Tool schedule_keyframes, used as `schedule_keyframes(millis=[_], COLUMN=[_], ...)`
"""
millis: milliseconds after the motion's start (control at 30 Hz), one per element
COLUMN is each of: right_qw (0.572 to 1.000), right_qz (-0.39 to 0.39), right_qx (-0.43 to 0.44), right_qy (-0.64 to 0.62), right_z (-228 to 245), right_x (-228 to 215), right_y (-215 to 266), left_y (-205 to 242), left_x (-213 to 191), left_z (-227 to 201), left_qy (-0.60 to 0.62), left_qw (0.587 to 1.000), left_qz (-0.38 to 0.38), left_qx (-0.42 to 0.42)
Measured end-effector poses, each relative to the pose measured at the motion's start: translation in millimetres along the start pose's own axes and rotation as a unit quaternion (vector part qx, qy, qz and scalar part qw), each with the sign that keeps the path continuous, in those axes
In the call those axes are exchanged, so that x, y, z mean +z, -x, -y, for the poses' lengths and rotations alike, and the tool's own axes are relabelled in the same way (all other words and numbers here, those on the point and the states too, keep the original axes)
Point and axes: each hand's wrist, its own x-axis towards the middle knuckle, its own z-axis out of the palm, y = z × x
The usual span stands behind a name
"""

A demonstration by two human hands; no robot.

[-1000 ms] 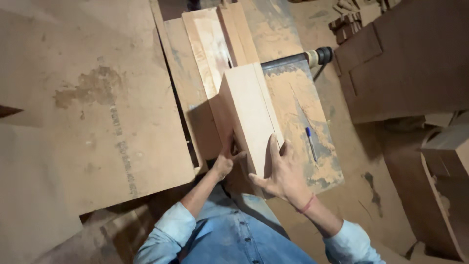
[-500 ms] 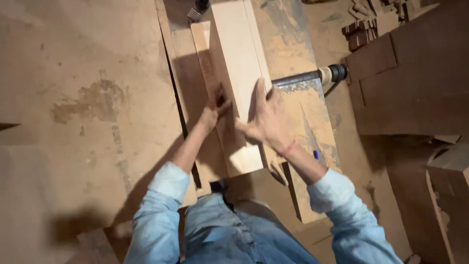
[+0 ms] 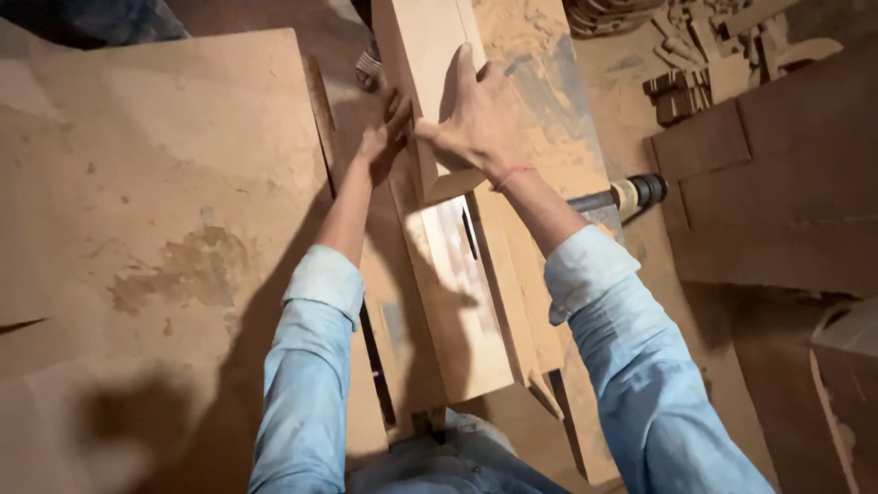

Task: The person assembles a wooden box by nailing a side panel to a base using a pneumatic nail gun. They then repeatedly smooth the edges of multiple wooden pieces on a table saw and fit a panel into a box frame.

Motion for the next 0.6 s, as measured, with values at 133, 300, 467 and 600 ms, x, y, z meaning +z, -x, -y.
schedule_keyframes(millis=[133,300,467,600], right_qw=[0.998,0.976,0.965,0.939], right_qz=[-0.037,-0.149,-0.215,-0.241], right_qx=[0.002,-0.023,0.034,0.060], right_qy=[-0.049,-0.156,-0.150,-0.238], right_z=[4,-1,8,-3], right_x=[0,25,72,60], right_y=[12,179,378,470], left_y=[11,156,326,408], left_x=[16,61,128,155], left_z=[-39,-38,19,69], left_qy=[-0.035,-0.120,-0.110,-0.179], left_qw=[0.997,0.964,0.958,0.983], left_qz=[0.024,0.030,0.056,0.043], left_qx=[0.062,0.236,0.260,0.028])
